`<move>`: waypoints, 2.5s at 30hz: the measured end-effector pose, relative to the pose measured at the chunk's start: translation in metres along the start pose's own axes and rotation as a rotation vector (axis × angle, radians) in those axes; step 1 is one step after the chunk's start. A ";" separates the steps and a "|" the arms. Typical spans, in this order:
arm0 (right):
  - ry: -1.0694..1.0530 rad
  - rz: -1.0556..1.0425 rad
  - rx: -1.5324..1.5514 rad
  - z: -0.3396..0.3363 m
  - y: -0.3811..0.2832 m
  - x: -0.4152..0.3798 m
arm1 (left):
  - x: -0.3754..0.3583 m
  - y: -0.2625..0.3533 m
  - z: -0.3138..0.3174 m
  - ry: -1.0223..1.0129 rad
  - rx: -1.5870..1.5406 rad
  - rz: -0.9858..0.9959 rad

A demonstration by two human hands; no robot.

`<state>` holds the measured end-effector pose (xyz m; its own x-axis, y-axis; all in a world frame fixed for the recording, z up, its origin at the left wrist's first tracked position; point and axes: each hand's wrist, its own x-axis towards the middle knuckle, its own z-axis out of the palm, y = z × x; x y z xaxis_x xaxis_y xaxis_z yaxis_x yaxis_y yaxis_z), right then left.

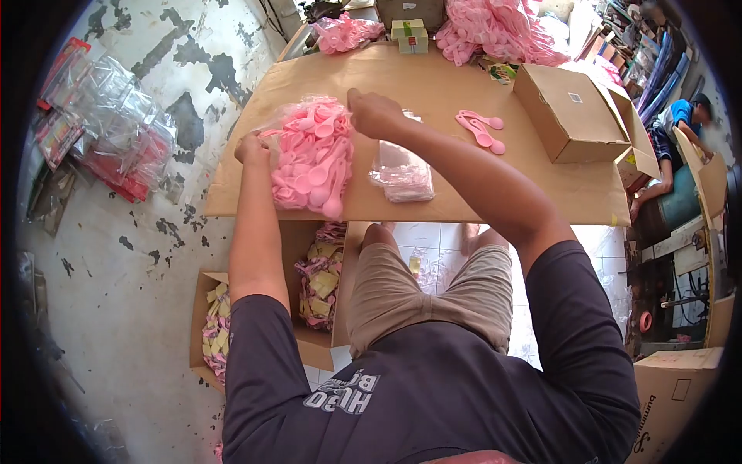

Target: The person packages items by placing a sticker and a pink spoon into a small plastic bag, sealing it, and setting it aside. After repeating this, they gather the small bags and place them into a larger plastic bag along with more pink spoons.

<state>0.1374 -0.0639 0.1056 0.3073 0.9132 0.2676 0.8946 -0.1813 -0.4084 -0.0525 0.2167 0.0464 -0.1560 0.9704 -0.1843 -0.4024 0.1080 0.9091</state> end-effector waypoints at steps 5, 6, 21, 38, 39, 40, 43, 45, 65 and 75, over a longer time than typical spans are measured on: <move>0.072 0.042 -0.051 0.001 0.021 0.013 | 0.018 0.028 0.006 0.033 -0.087 -0.062; 0.082 0.055 -0.077 0.001 0.023 0.015 | 0.022 0.033 0.008 0.034 -0.089 -0.060; -0.044 -0.293 0.215 0.012 0.106 0.082 | 0.026 -0.037 -0.018 -0.753 0.399 0.265; -0.020 0.065 1.355 0.059 0.193 0.148 | 0.110 -0.060 0.072 -0.594 -0.236 0.087; 0.017 0.050 1.302 0.057 0.189 0.146 | 0.109 -0.067 0.081 -0.575 -0.149 0.157; 0.016 0.048 1.301 0.055 0.185 0.146 | 0.105 -0.069 0.085 -0.574 -0.151 0.158; 0.020 0.009 1.090 0.061 0.177 0.145 | 0.083 -0.068 0.091 -0.816 0.231 0.291; -0.020 -0.024 1.052 0.068 0.173 0.147 | 0.087 -0.071 0.089 -0.912 0.282 0.264; -0.031 -0.359 0.650 0.044 0.150 0.142 | 0.024 -0.059 0.106 -1.268 0.166 0.233; 0.183 -0.368 0.490 0.057 0.159 0.142 | 0.025 -0.054 0.110 -1.112 -0.027 0.254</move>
<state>0.3047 0.0578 0.0295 0.0980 0.7989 0.5934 0.7133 0.3595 -0.6017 0.0642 0.2586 0.0337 0.6446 0.6191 0.4487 -0.4943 -0.1103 0.8623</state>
